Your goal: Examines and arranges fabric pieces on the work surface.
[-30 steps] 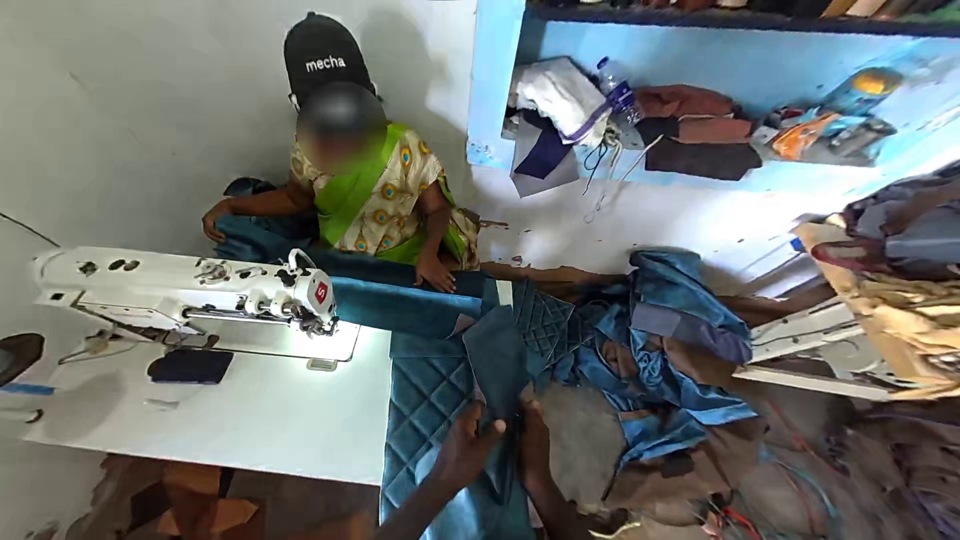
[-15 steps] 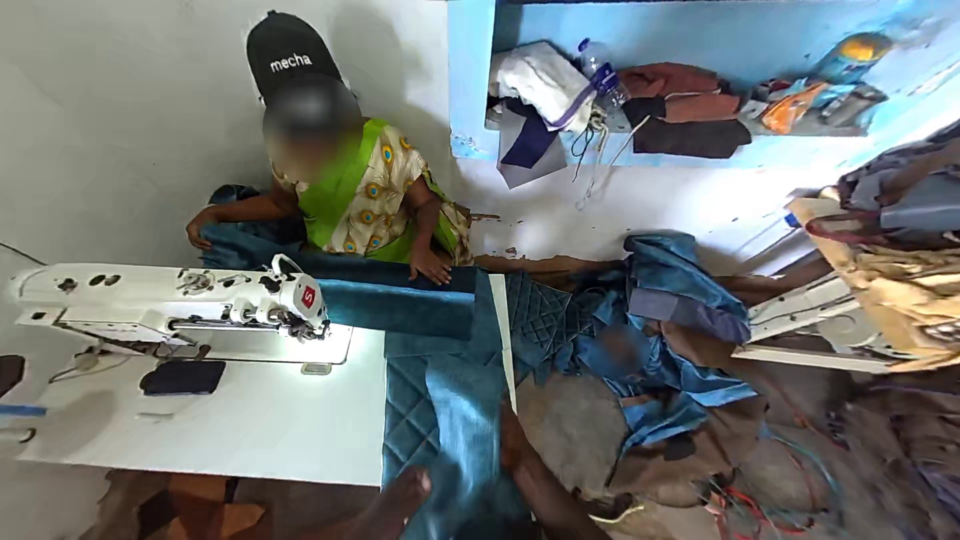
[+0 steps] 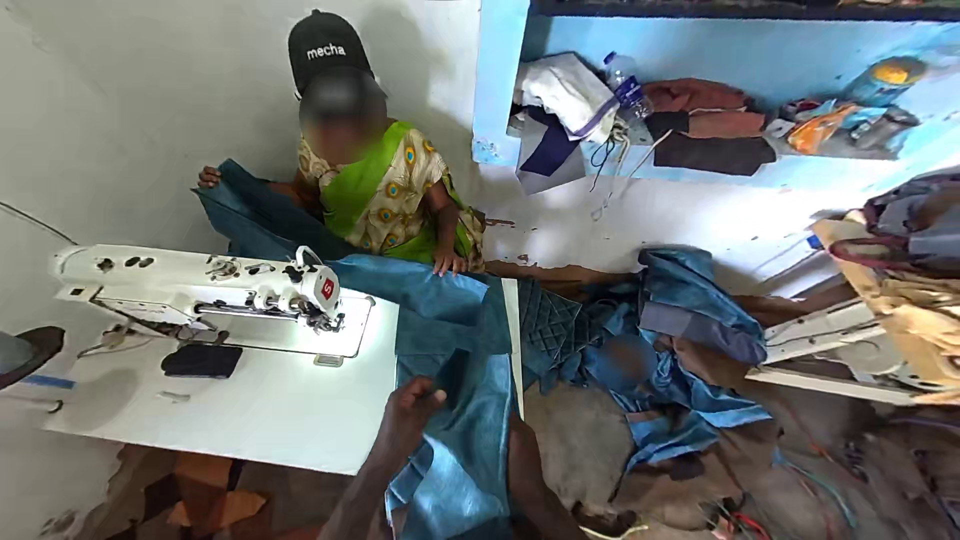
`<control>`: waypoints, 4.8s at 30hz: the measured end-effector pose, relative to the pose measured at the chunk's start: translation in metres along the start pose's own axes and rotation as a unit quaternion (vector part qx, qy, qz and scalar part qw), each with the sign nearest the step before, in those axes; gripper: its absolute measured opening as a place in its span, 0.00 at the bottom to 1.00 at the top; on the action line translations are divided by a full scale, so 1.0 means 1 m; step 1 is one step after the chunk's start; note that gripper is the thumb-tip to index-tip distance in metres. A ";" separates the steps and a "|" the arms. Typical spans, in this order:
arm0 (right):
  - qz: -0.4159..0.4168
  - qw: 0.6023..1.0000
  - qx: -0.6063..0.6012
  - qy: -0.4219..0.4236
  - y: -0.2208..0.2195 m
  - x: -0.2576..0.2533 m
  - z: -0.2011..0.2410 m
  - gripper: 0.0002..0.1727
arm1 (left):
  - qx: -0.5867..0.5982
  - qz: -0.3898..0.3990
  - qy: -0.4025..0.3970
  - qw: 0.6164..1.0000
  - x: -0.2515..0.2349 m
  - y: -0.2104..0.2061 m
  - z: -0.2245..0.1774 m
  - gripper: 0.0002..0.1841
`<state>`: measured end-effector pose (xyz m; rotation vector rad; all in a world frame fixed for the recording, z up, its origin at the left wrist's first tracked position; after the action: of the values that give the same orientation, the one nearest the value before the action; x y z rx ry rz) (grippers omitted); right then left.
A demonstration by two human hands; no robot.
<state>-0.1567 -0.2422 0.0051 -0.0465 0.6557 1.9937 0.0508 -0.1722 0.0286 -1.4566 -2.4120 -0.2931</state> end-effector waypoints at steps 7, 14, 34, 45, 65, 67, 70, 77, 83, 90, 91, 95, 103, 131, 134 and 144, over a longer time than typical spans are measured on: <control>-0.163 0.985 0.017 0.058 0.029 -0.008 -0.034 0.20 | 0.032 -0.104 -0.126 0.986 0.023 0.036 0.017 0.07; -0.202 0.978 -0.039 0.038 0.031 0.019 -0.038 0.12 | 0.063 -0.049 -0.146 0.986 0.049 0.050 0.040 0.06; -0.233 0.962 -0.137 0.034 0.037 0.042 -0.012 0.08 | -0.043 -0.117 -0.271 0.954 0.096 0.051 0.026 0.04; 0.122 0.960 -0.141 -0.210 0.002 -0.031 -0.058 0.43 | 0.096 -0.058 -0.090 0.990 0.080 0.041 0.070 0.06; -0.027 0.946 -0.272 0.171 0.073 -0.058 0.032 0.08 | 0.056 -0.231 -0.273 0.932 0.099 0.089 0.002 0.13; -0.051 0.945 -0.290 0.145 0.071 -0.055 0.028 0.07 | 0.047 -0.220 -0.288 0.931 0.099 0.087 -0.003 0.14; -0.071 0.941 -0.307 0.125 0.071 -0.052 0.024 0.07 | 0.008 -0.215 -0.303 0.928 0.103 0.085 -0.010 0.15; -0.089 0.943 -0.308 0.089 0.068 -0.048 0.020 0.06 | -0.057 -0.231 -0.324 0.915 0.111 0.086 -0.012 0.07; -0.101 0.945 -0.294 0.102 0.065 -0.051 0.023 0.07 | -0.078 -0.238 -0.344 0.905 0.115 0.090 -0.009 0.07; -0.103 0.937 -0.311 0.118 0.066 -0.049 0.024 0.09 | -0.068 -0.243 -0.338 0.907 0.116 0.090 -0.005 0.10; -0.102 0.937 -0.311 0.118 0.067 -0.048 0.024 0.08 | -0.068 -0.245 -0.336 0.907 0.116 0.089 -0.005 0.10; -0.109 0.938 -0.307 0.120 0.069 -0.046 0.027 0.08 | -0.065 -0.246 -0.334 0.908 0.115 0.089 -0.004 0.10; -0.115 0.930 -0.336 0.099 0.071 -0.042 0.028 0.08 | -0.049 -0.238 -0.308 0.920 0.114 0.087 -0.003 0.08; -0.145 0.921 -0.361 0.013 0.069 -0.036 0.031 0.13 | 0.018 -0.182 -0.311 0.932 0.121 0.078 -0.001 0.09; -0.094 0.936 -0.339 0.029 0.071 -0.038 0.029 0.12 | 0.048 -0.145 -0.310 0.938 0.127 0.074 -0.009 0.09; 0.283 0.891 -0.288 0.208 0.008 -0.109 0.115 0.46 | 0.153 -0.010 -0.283 0.947 0.135 0.056 -0.018 0.09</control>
<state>-0.0812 -0.2797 0.1389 -0.7335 0.3250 2.7287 0.0443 -0.0412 0.0956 -1.5158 -2.7314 0.5524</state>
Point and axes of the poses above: each hand's wrist, its own x-axis away from the middle knuckle, its own y-axis out of the back of the hand, z = x × y, the point moved 4 cm from there along -x, towards the middle knuckle, and after that the axes turned 15 degrees about y, right-handed, at the moved point
